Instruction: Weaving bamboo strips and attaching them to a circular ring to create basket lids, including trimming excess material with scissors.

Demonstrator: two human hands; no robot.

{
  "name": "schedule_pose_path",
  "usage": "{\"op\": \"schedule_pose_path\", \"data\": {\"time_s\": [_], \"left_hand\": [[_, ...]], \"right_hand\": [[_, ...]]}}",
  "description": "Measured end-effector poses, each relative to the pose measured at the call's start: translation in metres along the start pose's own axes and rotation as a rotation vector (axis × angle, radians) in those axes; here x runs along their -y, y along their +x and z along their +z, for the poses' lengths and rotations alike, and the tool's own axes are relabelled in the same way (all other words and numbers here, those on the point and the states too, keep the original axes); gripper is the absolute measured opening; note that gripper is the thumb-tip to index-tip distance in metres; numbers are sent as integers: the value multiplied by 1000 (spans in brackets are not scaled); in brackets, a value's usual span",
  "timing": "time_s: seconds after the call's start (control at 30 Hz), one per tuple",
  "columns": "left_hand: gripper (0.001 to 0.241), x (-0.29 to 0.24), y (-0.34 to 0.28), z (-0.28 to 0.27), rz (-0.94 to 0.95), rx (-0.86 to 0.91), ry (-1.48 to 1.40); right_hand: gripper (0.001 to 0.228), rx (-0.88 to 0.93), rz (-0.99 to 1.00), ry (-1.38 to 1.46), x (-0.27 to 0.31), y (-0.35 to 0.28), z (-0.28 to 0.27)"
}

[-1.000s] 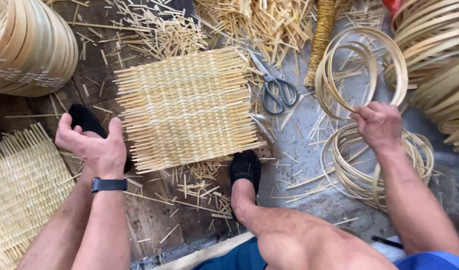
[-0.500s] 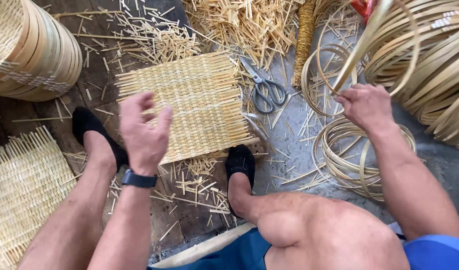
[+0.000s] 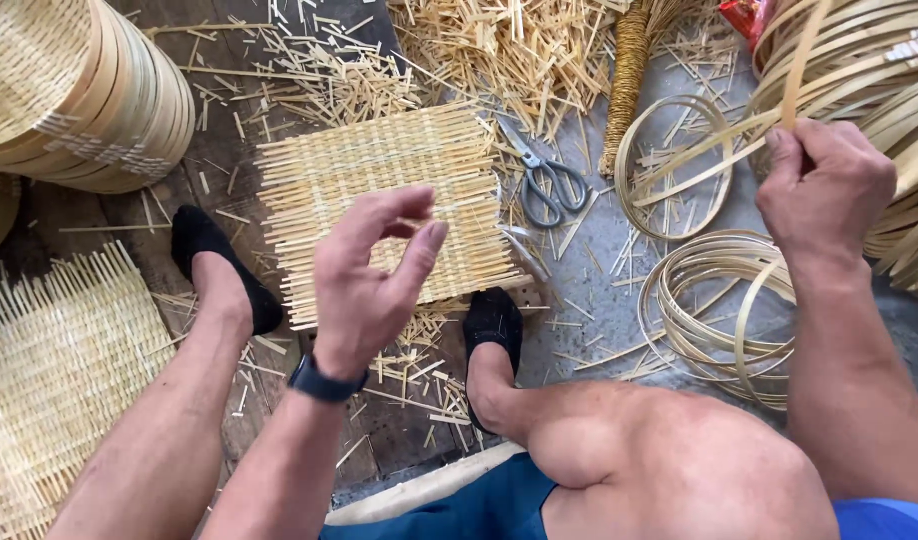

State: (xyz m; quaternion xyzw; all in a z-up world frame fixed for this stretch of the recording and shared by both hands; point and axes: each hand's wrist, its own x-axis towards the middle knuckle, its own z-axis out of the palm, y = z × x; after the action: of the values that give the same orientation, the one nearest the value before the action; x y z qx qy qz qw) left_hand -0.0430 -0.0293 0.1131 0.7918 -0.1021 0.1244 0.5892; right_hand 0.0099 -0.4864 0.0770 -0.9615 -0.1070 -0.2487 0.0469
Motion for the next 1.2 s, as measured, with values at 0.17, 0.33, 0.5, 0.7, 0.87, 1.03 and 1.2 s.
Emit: {"op": "schedule_pose_path", "data": {"time_s": [0.17,0.33,0.5,0.7,0.87,1.03,1.2], "left_hand": [[49,46,29,-87,75,-145,146],[48,123,-1,-116,2,-176,75],[48,104,-2,-171,-59,-224,79],[47,110,-8,-188,-137,-292,-18],[47,241,-10,-199,-126,-304,-106],[47,293,-58,-194,-223,-313,-241],[47,305,-70,-186,-295,-365,-340]], "right_hand": [[16,3,22,191,33,4,-14],[8,17,76,245,65,9,-17],[9,56,139,318,69,-8,8],[11,39,76,270,80,-14,17],[17,82,221,263,89,-26,41],[17,129,185,375,111,-24,37],[17,167,241,287,112,-30,48]]}}
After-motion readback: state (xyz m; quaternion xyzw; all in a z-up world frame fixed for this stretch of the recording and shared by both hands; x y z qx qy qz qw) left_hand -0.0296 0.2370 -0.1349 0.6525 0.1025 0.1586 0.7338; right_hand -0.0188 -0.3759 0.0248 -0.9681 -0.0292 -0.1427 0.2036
